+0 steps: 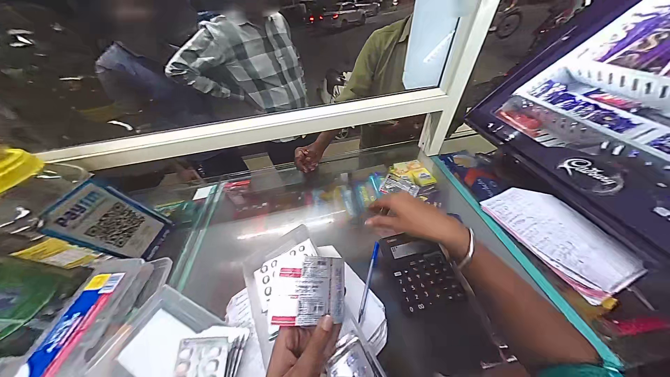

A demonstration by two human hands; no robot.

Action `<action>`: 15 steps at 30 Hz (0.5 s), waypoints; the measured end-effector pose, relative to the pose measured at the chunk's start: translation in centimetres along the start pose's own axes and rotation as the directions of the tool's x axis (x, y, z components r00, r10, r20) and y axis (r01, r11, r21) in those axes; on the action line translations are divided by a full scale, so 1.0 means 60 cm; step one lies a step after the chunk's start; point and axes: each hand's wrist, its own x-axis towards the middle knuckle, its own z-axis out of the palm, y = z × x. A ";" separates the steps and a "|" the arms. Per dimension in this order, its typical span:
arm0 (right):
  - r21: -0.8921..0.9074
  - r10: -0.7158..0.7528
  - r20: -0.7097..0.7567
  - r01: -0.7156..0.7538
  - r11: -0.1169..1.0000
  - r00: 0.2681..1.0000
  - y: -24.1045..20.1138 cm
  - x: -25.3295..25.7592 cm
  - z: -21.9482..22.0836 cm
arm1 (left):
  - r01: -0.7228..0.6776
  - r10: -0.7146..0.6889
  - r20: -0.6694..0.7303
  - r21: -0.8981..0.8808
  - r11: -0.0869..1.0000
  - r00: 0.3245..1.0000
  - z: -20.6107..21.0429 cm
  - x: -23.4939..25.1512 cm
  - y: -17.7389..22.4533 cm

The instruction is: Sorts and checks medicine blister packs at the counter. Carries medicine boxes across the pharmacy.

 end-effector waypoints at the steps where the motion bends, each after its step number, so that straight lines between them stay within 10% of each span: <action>1: -0.040 0.120 -0.059 -0.123 0.992 0.991 0.034 0.006 -0.013 | -0.003 0.003 -0.004 -0.006 1.000 1.000 -0.001 0.000 -0.001; 7: -0.043 0.467 -0.188 -0.482 0.875 0.864 0.218 0.034 -0.036 | -0.005 0.004 0.018 0.027 1.000 1.000 -0.009 0.002 -0.005; 15: -0.074 0.521 -0.112 -0.530 0.845 0.846 0.207 0.051 -0.015 | 0.004 -0.004 0.021 0.006 1.000 1.000 -0.015 0.004 -0.008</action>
